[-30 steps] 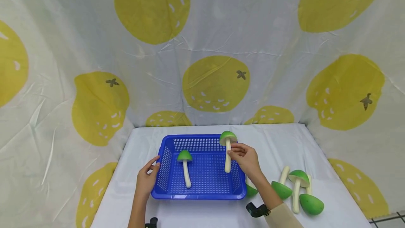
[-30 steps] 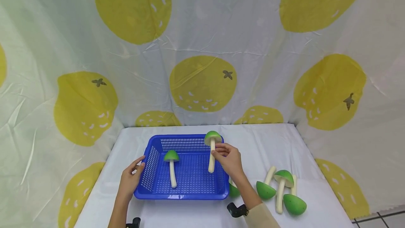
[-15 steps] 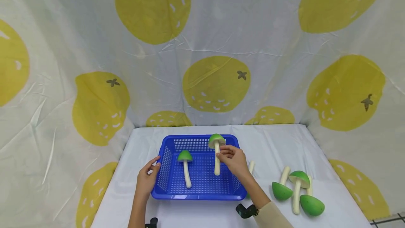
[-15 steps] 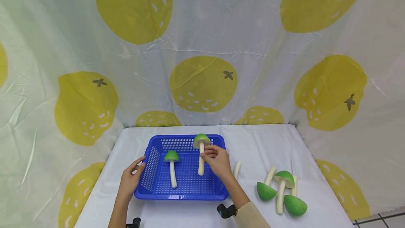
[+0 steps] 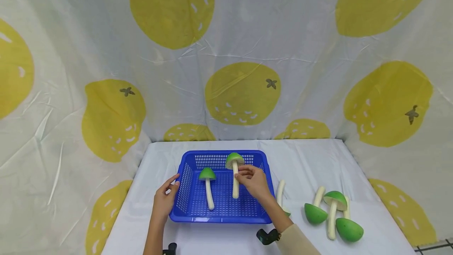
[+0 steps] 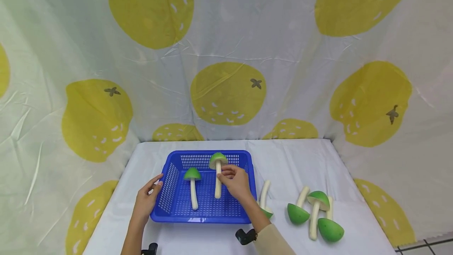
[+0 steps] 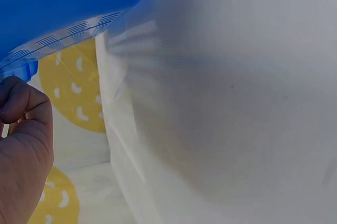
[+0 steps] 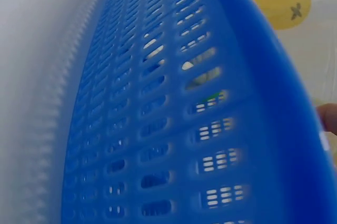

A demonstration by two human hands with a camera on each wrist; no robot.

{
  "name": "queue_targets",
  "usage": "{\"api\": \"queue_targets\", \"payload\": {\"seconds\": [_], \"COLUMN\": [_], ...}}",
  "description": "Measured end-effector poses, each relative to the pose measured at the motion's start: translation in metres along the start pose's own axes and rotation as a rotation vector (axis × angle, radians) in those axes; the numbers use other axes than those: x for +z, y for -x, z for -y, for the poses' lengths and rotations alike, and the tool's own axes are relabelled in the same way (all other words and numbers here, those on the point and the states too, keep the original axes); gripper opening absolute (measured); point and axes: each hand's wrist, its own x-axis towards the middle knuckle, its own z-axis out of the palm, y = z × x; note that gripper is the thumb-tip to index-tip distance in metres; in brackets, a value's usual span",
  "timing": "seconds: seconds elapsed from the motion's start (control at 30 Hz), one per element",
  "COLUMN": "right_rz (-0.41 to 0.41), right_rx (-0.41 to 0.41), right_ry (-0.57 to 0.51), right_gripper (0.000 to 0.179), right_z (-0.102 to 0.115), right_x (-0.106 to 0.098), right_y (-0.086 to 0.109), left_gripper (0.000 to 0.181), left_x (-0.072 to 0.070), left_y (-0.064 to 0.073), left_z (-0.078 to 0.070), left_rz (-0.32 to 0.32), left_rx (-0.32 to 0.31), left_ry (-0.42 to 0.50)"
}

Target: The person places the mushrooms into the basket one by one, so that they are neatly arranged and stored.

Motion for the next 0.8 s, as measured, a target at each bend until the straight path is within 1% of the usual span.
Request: {"api": "queue_targets", "payload": {"seconds": [0.13, 0.33, 0.57, 0.8], "right_rz": [0.011, 0.018, 0.033, -0.001], "right_rx": [-0.01, -0.01, -0.008, -0.021], "right_ry": [-0.019, -0.009, 0.041, 0.103], "right_gripper": [0.031, 0.03, 0.029, 0.027], "right_z": [-0.005, -0.005, -0.006, -0.014], "right_x": [0.006, 0.011, 0.015, 0.02], "right_y": [-0.002, -0.006, -0.008, -0.012], "left_gripper": [0.031, 0.03, 0.032, 0.032], "left_x": [0.0, 0.0, 0.0, 0.0], "left_y": [0.0, -0.001, 0.0, 0.0], "left_z": [0.0, 0.0, 0.001, -0.002], "left_rz": [-0.002, 0.001, 0.002, 0.007], "left_rx": [0.0, 0.009, 0.015, 0.002], "left_ry": [0.001, 0.02, 0.02, 0.018]}}
